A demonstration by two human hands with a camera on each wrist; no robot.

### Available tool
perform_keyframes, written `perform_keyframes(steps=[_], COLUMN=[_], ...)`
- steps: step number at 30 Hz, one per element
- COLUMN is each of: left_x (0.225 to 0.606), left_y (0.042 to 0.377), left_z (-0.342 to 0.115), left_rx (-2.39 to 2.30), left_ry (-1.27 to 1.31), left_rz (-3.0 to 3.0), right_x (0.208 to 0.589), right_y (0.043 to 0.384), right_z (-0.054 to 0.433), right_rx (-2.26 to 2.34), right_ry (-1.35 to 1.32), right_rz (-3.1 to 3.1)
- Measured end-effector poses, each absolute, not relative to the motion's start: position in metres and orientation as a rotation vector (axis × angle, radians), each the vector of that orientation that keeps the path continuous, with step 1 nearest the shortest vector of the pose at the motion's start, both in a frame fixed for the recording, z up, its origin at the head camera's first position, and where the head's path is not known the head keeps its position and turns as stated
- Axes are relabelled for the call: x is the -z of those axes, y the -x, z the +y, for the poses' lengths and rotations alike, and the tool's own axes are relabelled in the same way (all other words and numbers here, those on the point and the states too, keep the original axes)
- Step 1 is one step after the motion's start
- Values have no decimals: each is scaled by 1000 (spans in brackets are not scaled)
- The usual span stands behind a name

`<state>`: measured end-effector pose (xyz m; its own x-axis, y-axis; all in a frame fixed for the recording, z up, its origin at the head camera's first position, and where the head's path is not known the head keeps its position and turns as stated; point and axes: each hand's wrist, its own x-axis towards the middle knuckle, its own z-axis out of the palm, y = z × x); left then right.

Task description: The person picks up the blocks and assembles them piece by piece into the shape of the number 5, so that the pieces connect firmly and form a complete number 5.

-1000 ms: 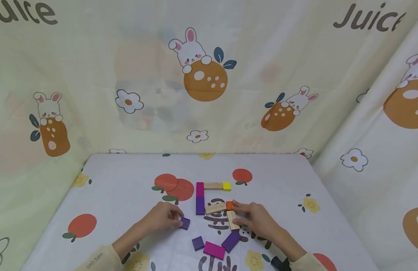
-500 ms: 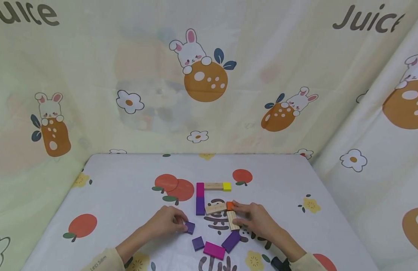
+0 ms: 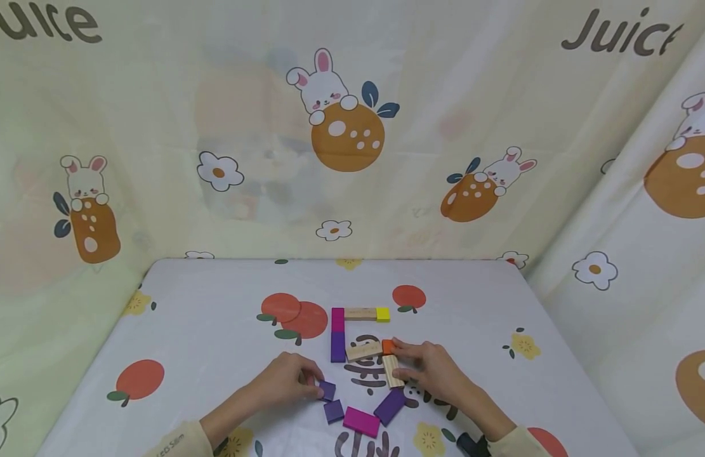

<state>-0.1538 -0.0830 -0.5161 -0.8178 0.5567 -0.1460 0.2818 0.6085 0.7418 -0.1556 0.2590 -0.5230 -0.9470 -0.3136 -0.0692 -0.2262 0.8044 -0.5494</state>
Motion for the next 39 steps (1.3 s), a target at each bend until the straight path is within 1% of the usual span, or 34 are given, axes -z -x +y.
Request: perform_keyframes(steps=[5, 15, 24, 32, 39], left_x=[518, 518, 516, 517, 515], left_y=[155, 156, 156, 156, 156], left_z=[-83, -83, -83, -83, -85], left_rx=[-1050, -1042, -1007, -1011, -1055], left_ry=[-695, -670, -629, -612, -656], left_rz=[2481, 2470, 2480, 2473, 2504], right_x=[521, 523, 522, 524, 525], right_y=[155, 156, 157, 158, 159], right_z=[259, 258, 258, 258, 260], right_rx=[838, 816, 813, 808, 802], right_ry=[428, 340, 414, 404, 421], right_rz=[2835, 2816, 2826, 2840, 2836])
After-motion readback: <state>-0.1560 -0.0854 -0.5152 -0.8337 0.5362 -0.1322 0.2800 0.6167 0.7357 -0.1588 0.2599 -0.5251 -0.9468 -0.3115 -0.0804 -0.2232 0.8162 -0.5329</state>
